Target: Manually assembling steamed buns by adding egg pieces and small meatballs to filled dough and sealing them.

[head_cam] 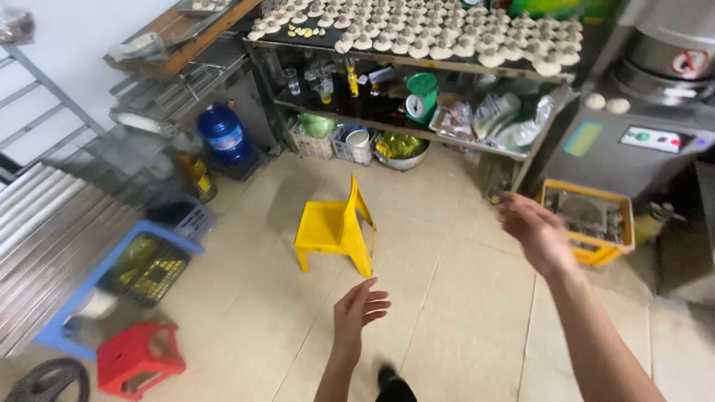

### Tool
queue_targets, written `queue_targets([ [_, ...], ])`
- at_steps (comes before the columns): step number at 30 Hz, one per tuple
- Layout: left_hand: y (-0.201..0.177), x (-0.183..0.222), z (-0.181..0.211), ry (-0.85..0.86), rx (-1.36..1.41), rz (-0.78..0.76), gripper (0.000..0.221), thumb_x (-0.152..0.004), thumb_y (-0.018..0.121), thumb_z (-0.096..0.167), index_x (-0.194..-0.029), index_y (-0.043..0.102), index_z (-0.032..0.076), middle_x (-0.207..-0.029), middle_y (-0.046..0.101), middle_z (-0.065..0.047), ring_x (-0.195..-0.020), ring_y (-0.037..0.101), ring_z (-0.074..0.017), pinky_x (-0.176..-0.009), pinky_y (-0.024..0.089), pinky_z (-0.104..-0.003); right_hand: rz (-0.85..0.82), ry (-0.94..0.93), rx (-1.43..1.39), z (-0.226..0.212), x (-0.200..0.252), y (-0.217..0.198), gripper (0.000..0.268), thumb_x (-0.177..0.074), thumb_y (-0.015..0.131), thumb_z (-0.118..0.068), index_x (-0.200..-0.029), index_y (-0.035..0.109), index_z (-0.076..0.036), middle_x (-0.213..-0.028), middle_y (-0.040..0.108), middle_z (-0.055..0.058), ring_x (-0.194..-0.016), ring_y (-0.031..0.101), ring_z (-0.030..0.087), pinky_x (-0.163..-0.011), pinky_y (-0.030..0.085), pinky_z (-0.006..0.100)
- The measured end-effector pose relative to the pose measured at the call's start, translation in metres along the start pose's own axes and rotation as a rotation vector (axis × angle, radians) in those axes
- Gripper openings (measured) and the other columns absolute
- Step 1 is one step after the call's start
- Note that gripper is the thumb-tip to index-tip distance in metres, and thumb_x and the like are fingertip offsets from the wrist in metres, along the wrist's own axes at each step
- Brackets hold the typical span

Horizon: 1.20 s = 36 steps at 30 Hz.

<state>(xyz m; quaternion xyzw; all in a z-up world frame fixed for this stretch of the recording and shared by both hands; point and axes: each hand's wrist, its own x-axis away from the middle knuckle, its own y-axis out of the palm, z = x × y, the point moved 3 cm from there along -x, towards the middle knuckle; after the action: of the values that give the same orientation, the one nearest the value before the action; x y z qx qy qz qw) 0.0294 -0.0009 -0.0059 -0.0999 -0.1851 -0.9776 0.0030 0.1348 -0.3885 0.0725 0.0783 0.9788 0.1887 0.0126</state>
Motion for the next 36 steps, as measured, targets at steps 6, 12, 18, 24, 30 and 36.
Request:
queue_targets([
  [6, -0.02, -0.208, 0.021, -0.139, 0.007, 0.208, 0.04, -0.1, 0.057, 0.031, -0.126, 0.072, 0.005, -0.105, 0.079, -0.014, -0.094, 0.078, -0.0235, -0.08, 0.064, -0.035, -0.206, 0.074, 0.061, 0.007, -0.205, 0.095, 0.034, -0.104, 0.061, -0.021, -0.131, 0.066, -0.001, -0.11, 0.072, 0.007, -0.094, 0.068, 0.016, -0.088, 0.055, 0.032],
  [12, -0.005, -0.422, 0.085, -0.062, 0.099, 0.212, 0.035, -0.099, 0.059, 0.027, -0.123, 0.071, 0.004, -0.107, 0.078, -0.016, -0.095, 0.076, -0.0236, -0.083, 0.062, -0.036, -0.128, 0.143, 0.074, -0.008, -0.398, 0.132, 0.033, -0.102, 0.061, -0.022, -0.127, 0.068, -0.002, -0.105, 0.072, 0.007, -0.092, 0.068, 0.016, -0.085, 0.055, 0.032],
  [18, 0.021, -0.623, 0.12, -0.041, 0.042, 0.105, 0.037, -0.099, 0.06, 0.029, -0.124, 0.07, 0.004, -0.11, 0.077, -0.014, -0.097, 0.076, -0.0228, -0.086, 0.061, -0.035, -0.137, 0.158, 0.059, 0.008, -0.576, 0.131, 0.033, -0.106, 0.063, -0.023, -0.124, 0.066, 0.005, -0.104, 0.072, 0.009, -0.09, 0.065, 0.017, -0.084, 0.055, 0.032],
  [24, 0.059, -0.802, 0.15, -0.055, -0.037, 0.097, 0.042, -0.1, 0.059, 0.03, -0.13, 0.069, 0.002, -0.112, 0.077, -0.017, -0.099, 0.076, -0.0268, -0.088, 0.061, -0.037, -0.177, 0.19, 0.099, 0.026, -0.759, 0.12, 0.037, -0.101, 0.064, -0.023, -0.129, 0.068, 0.0, -0.101, 0.073, 0.006, -0.085, 0.065, 0.015, -0.08, 0.056, 0.029],
  [30, 0.124, -0.96, 0.185, -0.11, -0.084, 0.028, 0.041, -0.102, 0.061, 0.028, -0.126, 0.065, -0.006, -0.112, 0.076, -0.018, -0.1, 0.077, -0.0289, -0.09, 0.062, -0.039, -0.129, 0.176, 0.113, 0.016, -0.921, 0.097, 0.038, -0.1, 0.064, -0.026, -0.127, 0.068, 0.001, -0.107, 0.075, 0.004, -0.091, 0.069, 0.011, -0.083, 0.058, 0.028],
  [36, 0.252, -1.118, 0.204, -0.205, -0.162, -0.225, 0.041, -0.099, 0.061, 0.028, -0.127, 0.068, 0.0, -0.11, 0.076, -0.014, -0.097, 0.075, -0.0223, -0.088, 0.061, -0.037, -0.034, 0.092, 0.278, -0.016, -0.986, 0.054, 0.039, -0.103, 0.061, -0.03, -0.132, 0.069, -0.006, -0.109, 0.074, 0.005, -0.098, 0.068, 0.014, -0.094, 0.057, 0.031],
])
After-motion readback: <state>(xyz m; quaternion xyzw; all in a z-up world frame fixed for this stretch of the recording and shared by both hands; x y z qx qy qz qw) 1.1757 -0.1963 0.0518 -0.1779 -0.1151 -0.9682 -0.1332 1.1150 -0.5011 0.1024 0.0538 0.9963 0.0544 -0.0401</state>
